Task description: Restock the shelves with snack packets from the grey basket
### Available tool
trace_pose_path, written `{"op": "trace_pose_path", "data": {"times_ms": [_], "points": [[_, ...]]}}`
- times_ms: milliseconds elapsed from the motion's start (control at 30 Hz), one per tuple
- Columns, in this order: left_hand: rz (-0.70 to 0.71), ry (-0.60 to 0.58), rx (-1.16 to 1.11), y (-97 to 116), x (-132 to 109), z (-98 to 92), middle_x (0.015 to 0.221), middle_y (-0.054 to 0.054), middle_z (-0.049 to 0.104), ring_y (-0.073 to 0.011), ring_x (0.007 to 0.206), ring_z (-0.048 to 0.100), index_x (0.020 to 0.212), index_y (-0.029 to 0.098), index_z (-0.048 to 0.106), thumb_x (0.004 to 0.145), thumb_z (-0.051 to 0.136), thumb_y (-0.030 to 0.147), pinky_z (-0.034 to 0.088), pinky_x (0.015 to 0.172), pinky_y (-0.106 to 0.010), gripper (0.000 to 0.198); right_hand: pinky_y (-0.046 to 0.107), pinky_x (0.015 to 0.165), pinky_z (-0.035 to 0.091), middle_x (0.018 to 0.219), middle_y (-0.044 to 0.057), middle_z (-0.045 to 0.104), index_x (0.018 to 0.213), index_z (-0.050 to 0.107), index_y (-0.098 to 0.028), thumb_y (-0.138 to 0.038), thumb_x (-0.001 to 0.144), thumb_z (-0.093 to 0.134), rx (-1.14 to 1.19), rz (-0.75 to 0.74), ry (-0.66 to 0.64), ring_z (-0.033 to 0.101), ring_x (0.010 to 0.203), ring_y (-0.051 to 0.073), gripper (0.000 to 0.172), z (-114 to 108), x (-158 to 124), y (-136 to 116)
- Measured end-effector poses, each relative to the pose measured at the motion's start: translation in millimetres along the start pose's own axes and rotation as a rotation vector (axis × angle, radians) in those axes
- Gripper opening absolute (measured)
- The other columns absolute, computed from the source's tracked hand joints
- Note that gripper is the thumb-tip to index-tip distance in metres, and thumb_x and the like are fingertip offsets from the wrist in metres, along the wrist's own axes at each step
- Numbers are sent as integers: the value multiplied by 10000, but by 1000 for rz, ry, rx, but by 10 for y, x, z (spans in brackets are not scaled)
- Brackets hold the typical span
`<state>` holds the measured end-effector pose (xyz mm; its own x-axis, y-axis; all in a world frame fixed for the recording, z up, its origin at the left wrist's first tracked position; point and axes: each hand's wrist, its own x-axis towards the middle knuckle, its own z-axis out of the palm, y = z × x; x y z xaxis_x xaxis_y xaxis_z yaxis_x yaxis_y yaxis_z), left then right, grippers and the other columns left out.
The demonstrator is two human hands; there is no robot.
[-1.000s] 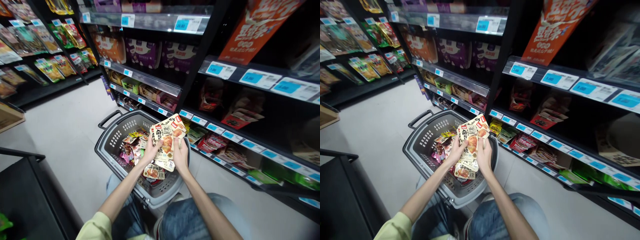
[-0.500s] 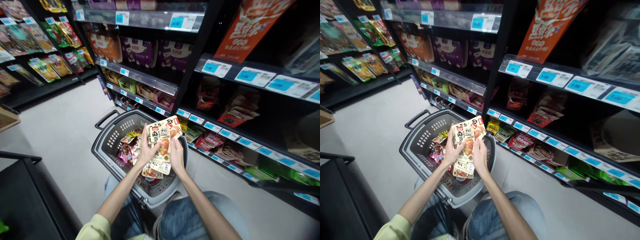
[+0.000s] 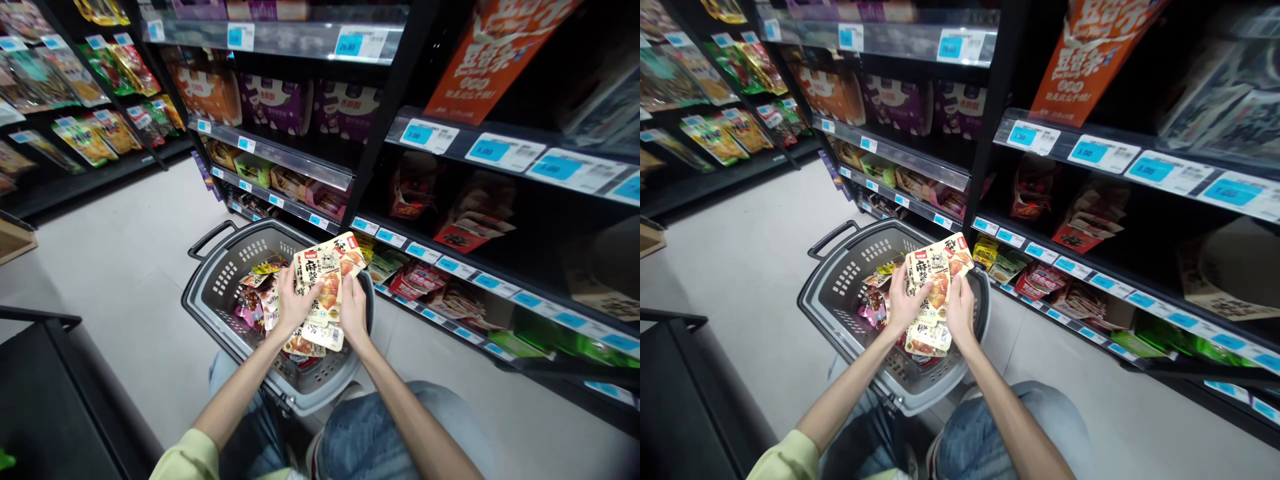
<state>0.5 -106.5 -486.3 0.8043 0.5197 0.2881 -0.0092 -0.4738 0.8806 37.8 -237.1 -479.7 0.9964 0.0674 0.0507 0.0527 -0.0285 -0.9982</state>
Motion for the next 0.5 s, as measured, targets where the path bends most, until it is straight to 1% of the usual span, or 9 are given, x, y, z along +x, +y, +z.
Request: {"op": "trace_pose_path", "data": {"times_ms": [67, 133, 200, 267, 333, 400, 500], "points": [[32, -35, -3, -13, -11, 14, 1172, -89, 538, -274, 1150, 516, 1439, 222, 481, 834, 683, 512, 424, 1016, -420, 700, 386, 969, 478, 1192, 114, 702, 1185, 649, -181, -565, 976, 425, -17, 3, -3, 643, 1112, 253, 491, 6, -12, -14], [70, -78, -5, -43, -12, 20, 1260, -103, 531, -287, 1218, 484, 1517, 232, 379, 835, 675, 521, 390, 1068, -445, 797, 390, 992, 472, 1205, 111, 700, 1194, 640, -187, -553, 941, 516, -24, 7, -16, 638, 1141, 255, 462, 18, -24, -32], [90, -85, -28, -73, 3, 12, 1408, -122, 481, -303, 1316, 431, 1573, 243, 251, 818, 698, 518, 336, 1128, -467, 919, 391, 1004, 473, 1211, 108, 701, 1204, 635, -189, -529, 887, 618, -23, 8, -38, 645, 1140, 256, 465, 34, -32, -50], [87, -86, -91, -97, 36, -12, 1523, -129, 402, -308, 1399, 375, 1591, 252, 181, 794, 736, 495, 290, 1172, -462, 1001, 392, 993, 486, 1194, 108, 709, 1195, 641, -185, -509, 860, 663, -30, 9, -63, 658, 1118, 259, 467, 43, -37, -68], [70, -117, -180, -119, 84, -40, 1563, -122, 369, -306, 1440, 346, 1576, 252, 228, 762, 778, 465, 263, 1199, -443, 1005, 390, 971, 500, 1166, 108, 721, 1168, 654, -183, -505, 870, 650, -44, 9, -92, 668, 1097, 263, 438, 41, -41, -87], [50, -158, -273, -144, 132, -58, 1552, -114, 393, -306, 1439, 364, 1529, 244, 331, 720, 819, 437, 263, 1207, -429, 964, 386, 961, 505, 1170, 103, 723, 1167, 656, -191, -501, 884, 633, -51, 9, -127, 668, 1101, 264, 421, 32, -46, -105], [17, -147, -385, -178, 160, -38, 1477, -115, 474, -302, 1365, 460, 1437, 231, 419, 649, 873, 393, 342, 1162, -418, 924, 385, 950, 507, 1185, 97, 720, 1185, 650, -202, -497, 883, 636, -58, 22, -147, 670, 1097, 264, 423, 27, -48, -114]]}}
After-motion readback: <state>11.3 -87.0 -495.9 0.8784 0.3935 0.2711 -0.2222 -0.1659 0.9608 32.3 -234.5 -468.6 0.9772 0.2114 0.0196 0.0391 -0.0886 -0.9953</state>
